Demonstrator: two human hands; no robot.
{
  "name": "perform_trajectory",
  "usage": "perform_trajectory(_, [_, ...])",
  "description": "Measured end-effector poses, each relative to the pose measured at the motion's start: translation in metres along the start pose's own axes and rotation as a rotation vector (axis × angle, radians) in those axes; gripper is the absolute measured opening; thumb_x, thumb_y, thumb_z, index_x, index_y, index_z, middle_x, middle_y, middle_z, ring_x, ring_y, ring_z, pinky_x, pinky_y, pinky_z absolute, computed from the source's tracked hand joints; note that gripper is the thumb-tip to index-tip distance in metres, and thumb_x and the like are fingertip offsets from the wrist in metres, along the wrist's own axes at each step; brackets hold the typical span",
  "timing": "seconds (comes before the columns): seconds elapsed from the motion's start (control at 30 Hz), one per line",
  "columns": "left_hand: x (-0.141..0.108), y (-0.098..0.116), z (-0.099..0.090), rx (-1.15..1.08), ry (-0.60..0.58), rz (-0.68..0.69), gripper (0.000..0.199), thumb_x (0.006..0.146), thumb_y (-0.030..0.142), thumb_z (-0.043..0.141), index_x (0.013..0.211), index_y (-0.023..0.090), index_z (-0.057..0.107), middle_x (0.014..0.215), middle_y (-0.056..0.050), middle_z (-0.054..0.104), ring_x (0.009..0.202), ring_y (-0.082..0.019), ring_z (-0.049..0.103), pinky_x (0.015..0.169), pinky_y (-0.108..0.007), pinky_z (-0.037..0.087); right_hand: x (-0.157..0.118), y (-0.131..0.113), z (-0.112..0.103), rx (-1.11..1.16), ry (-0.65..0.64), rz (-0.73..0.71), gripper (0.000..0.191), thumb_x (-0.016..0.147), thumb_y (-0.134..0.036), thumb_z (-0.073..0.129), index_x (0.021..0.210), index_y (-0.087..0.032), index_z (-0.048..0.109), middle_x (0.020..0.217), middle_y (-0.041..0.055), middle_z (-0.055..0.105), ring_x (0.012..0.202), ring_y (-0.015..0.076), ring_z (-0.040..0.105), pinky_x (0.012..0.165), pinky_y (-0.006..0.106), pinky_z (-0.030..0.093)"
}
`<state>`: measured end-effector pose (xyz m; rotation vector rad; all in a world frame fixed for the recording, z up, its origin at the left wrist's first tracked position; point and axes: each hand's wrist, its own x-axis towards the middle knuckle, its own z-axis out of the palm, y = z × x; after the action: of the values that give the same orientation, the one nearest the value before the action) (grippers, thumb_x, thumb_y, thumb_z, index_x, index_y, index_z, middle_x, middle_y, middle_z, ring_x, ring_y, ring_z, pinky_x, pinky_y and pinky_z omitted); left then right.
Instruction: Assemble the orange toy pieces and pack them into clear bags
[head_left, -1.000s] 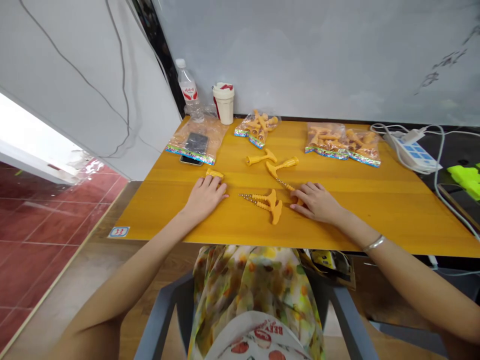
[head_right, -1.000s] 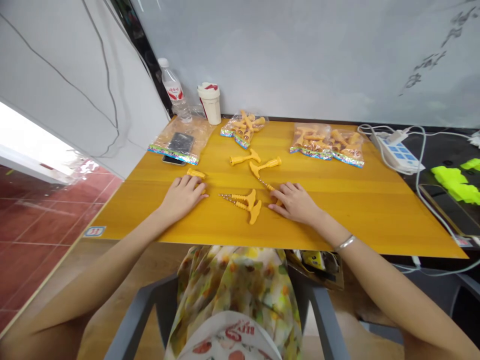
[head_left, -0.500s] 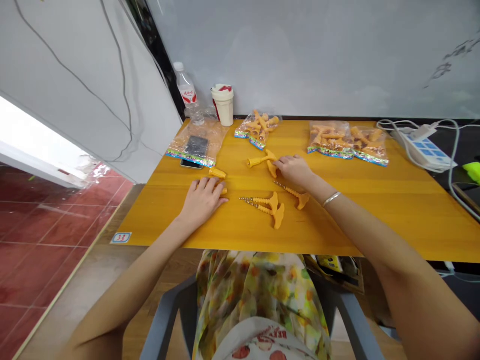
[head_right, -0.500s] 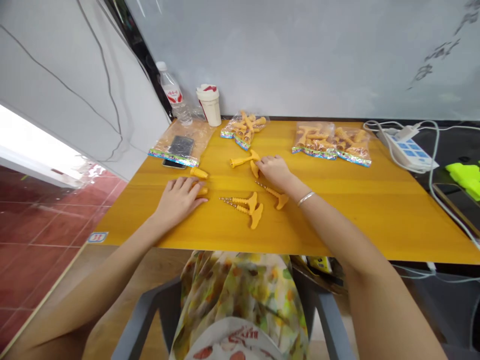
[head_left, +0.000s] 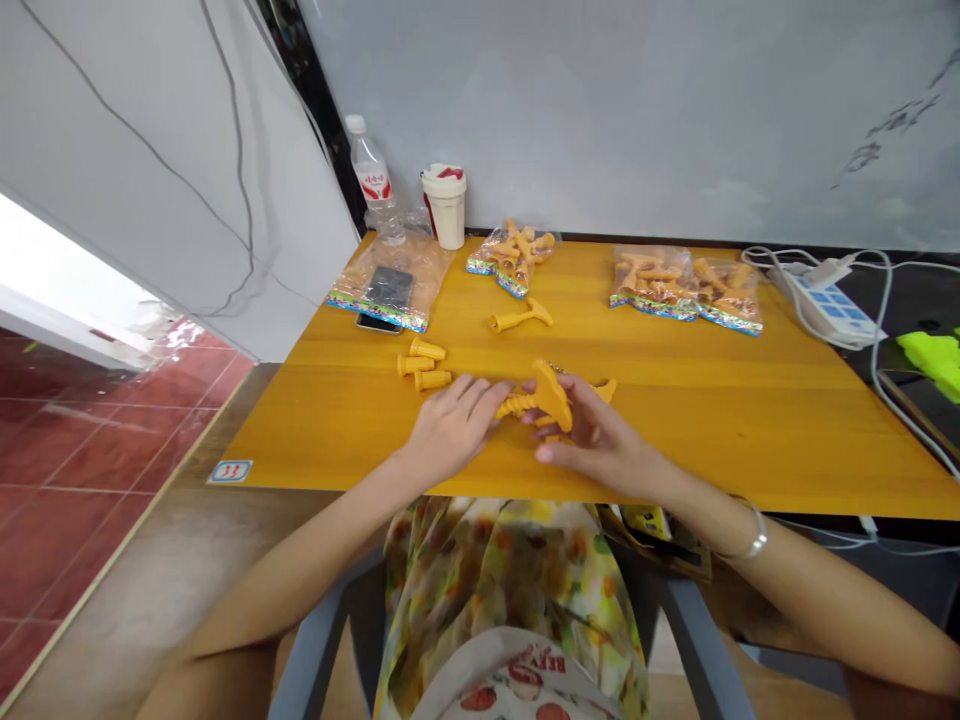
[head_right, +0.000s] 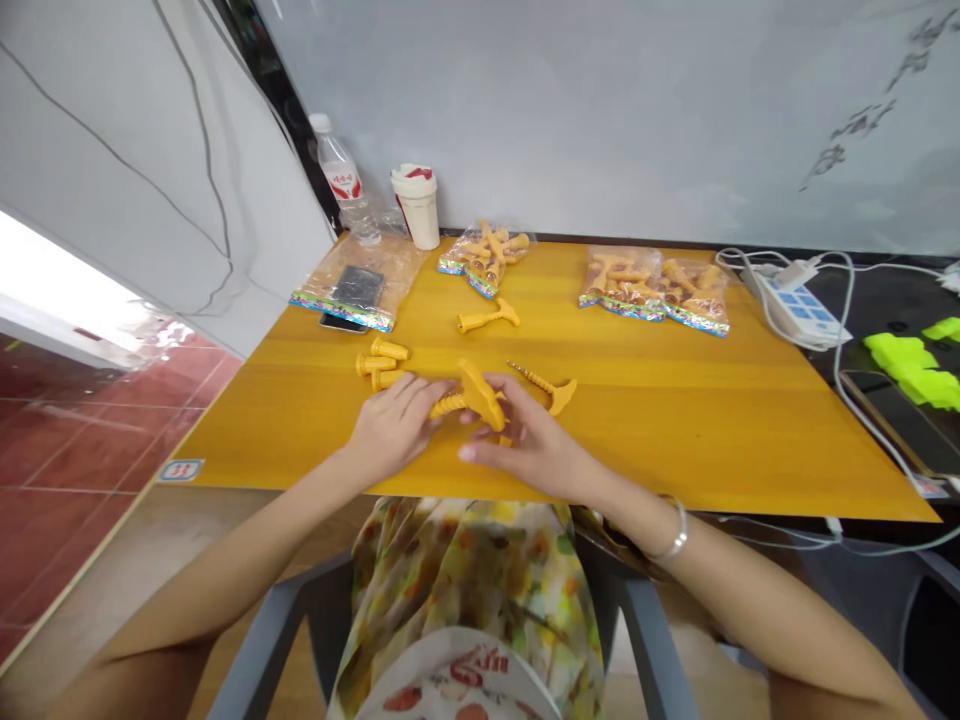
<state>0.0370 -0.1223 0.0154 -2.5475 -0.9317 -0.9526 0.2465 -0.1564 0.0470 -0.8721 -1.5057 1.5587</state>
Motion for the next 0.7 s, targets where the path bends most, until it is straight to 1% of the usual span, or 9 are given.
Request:
perform_trajectory(0.07, [-0.003, 0.0, -0.004, 0.096, -0.026, 0.068, 0.023, 0.098, 0.017, 0.045, 0.117, 0.014, 0.057, 0.081, -0.007, 0.066, 0.077, -0.021, 0.061, 0.065, -0.03, 0.043, -0.012, 0.001, -0.005, 0.14, -0.104, 0.143, 0.061, 0.076, -0.055, 0.076, 0.122, -0.029, 0.046, 0.112, 0.0051, 0.062, 0.091, 0.0155, 0.066, 0.08, 0.033, 0.056])
perform_trajectory(0.1, [-0.004, 0.0, -0.007, 0.101, -0.054, 0.098, 0.02, 0.098, 0.018, 0.046, 0.112, 0.014, 0.059, 0.077, -0.006, 0.065, 0.075, -0.02, 0.06, 0.063, -0.029, 0.042, -0.016, 0.001, -0.007, 0.208, -0.129, 0.224, 0.057, 0.081, -0.062, 0.067, 0.121, -0.028, 0.045, 0.107, 0.0048, 0.063, 0.08, 0.0137, 0.065, 0.073, 0.031, 0.056])
perform_trajectory(0.17, [-0.003, 0.003, -0.015, 0.013, -0.14, 0.137, 0.018, 0.1, 0.025, 0.045, 0.102, 0.015, 0.06, 0.075, -0.005, 0.064, 0.072, -0.018, 0.06, 0.062, -0.028, 0.04, -0.021, 0.001, -0.007, 0.252, -0.134, 0.323, 0.047, 0.093, -0.067, 0.043, 0.112, -0.024, 0.048, 0.08, -0.0007, 0.061, 0.055, 0.0085, 0.052, 0.053, 0.023, 0.046])
perform_trajectory(0.2, [-0.002, 0.006, -0.02, -0.077, -0.208, 0.135, 0.021, 0.101, 0.031, 0.045, 0.098, 0.015, 0.059, 0.075, -0.005, 0.064, 0.071, -0.018, 0.06, 0.061, -0.028, 0.04, -0.023, 0.001, -0.005, 0.202, -0.132, 0.301, 0.047, 0.096, -0.067, 0.035, 0.103, -0.023, 0.05, 0.069, -0.004, 0.054, 0.048, 0.0073, 0.042, 0.047, 0.021, 0.038])
perform_trajectory(0.27, [-0.001, 0.011, -0.034, -0.332, -0.422, 0.099, 0.028, 0.101, 0.041, 0.045, 0.097, 0.016, 0.057, 0.073, -0.004, 0.064, 0.066, -0.016, 0.059, 0.059, -0.026, 0.039, -0.029, -0.002, -0.001, -0.059, -0.218, 0.11, 0.05, 0.097, -0.067, 0.034, 0.086, -0.021, 0.051, 0.061, -0.0057, 0.044, 0.049, 0.0077, 0.036, 0.046, 0.021, 0.029])
perform_trajectory(0.37, [-0.005, 0.016, -0.056, -0.832, -0.845, 0.052, 0.03, 0.095, 0.047, 0.054, 0.103, 0.019, 0.055, 0.066, 0.003, 0.059, 0.055, -0.012, 0.053, 0.051, -0.022, 0.034, -0.046, -0.009, 0.009, -0.688, -0.471, -0.402, 0.052, 0.09, -0.069, 0.049, 0.072, -0.021, 0.054, 0.068, -0.0012, 0.05, 0.063, 0.0119, 0.044, 0.054, 0.026, 0.03])
perform_trajectory(0.47, [-0.013, 0.019, -0.07, -1.259, -1.158, -0.045, 0.03, 0.09, 0.048, 0.062, 0.1, 0.021, 0.054, 0.06, 0.006, 0.052, 0.05, -0.009, 0.046, 0.045, -0.019, 0.031, -0.064, -0.017, 0.019, -1.17, -0.555, -0.805, 0.041, 0.091, -0.057, 0.057, 0.068, -0.023, 0.055, 0.068, -0.0004, 0.048, 0.065, 0.0157, 0.043, 0.056, 0.031, 0.028])
perform_trajectory(0.6, [-0.016, 0.026, -0.074, -1.545, -1.411, -0.308, 0.035, 0.087, 0.052, 0.065, 0.091, 0.02, 0.05, 0.06, 0.006, 0.05, 0.052, -0.008, 0.045, 0.045, -0.017, 0.034, -0.075, -0.032, 0.026, -1.495, -0.627, -1.017, 0.016, 0.089, -0.027, 0.056, 0.079, -0.023, 0.068, 0.08, 0.0041, 0.055, 0.077, 0.0182, 0.049, 0.061, 0.034, 0.035])
perform_trajectory(0.7, [-0.018, 0.031, -0.077, -1.641, -1.479, -0.427, 0.037, 0.087, 0.053, 0.065, 0.086, 0.02, 0.047, 0.062, 0.005, 0.049, 0.054, -0.008, 0.044, 0.047, -0.017, 0.036, -0.078, -0.042, 0.025, -1.613, -0.682, -1.128, 0.026, 0.086, -0.019, 0.049, 0.087, -0.024, 0.074, 0.09, 0.0062, 0.057, 0.084, 0.0176, 0.051, 0.066, 0.033, 0.04])
